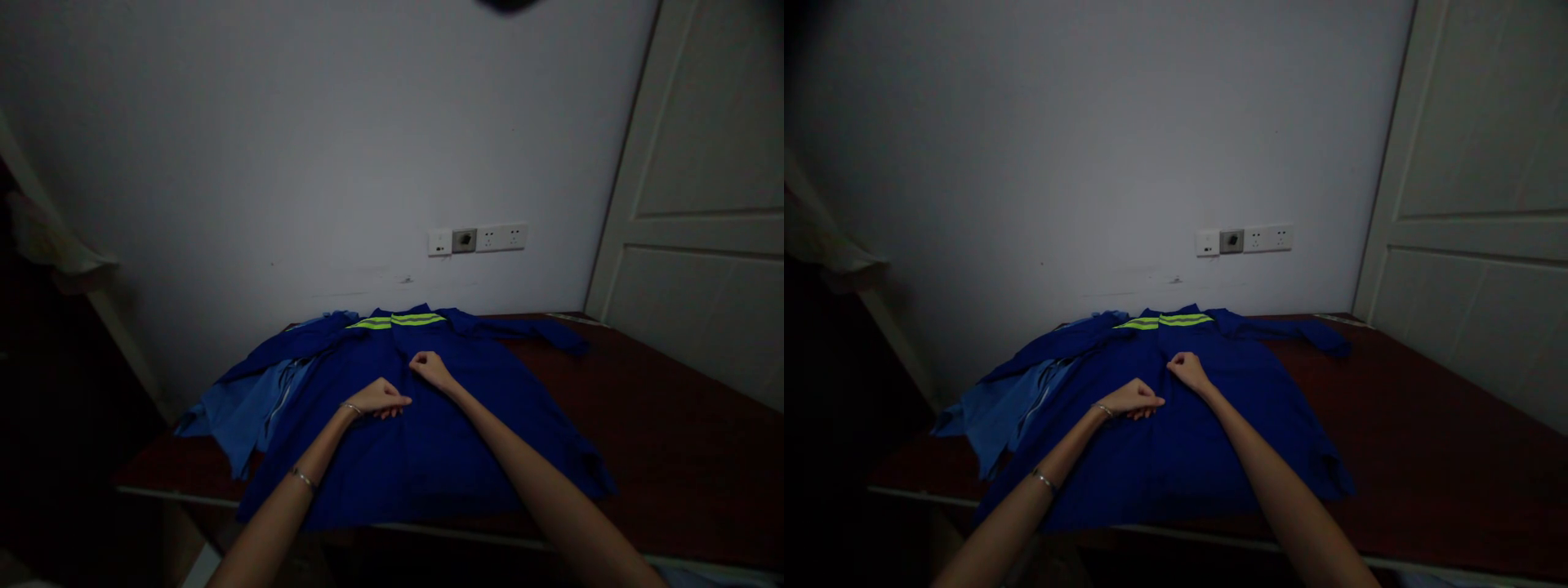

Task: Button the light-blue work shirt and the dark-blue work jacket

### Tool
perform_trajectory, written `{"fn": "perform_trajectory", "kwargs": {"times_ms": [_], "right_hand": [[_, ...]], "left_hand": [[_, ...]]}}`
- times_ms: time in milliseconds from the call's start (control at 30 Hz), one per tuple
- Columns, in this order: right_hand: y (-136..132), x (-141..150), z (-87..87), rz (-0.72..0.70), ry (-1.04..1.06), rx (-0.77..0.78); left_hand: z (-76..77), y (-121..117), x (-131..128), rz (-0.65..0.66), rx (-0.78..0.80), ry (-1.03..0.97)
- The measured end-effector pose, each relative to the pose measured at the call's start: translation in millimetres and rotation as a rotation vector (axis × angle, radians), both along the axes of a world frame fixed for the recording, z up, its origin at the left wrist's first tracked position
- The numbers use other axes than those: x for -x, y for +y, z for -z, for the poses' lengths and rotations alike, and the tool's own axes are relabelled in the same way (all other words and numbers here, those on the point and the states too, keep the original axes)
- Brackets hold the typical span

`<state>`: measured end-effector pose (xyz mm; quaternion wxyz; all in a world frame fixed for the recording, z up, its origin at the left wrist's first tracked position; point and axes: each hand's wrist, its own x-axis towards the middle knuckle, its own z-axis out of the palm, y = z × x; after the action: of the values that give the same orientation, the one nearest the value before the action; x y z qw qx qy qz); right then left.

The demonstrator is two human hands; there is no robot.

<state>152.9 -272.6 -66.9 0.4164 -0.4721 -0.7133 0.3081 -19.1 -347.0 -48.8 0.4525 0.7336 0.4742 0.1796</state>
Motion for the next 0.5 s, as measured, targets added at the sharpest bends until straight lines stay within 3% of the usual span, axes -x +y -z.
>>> {"fn": "perform_trajectory", "kwargs": {"times_ms": [333,500], "right_hand": [[-13,6,-10.2,-0.028,-0.051,-0.165],[-30,6,-19.0,-0.067,-0.146,-0.273]], "left_hand": [[8.1,-7,1,-0.018,-0.03,-0.043],[12.8,-2,3,-0.152,-0.056,-0.026]]}}
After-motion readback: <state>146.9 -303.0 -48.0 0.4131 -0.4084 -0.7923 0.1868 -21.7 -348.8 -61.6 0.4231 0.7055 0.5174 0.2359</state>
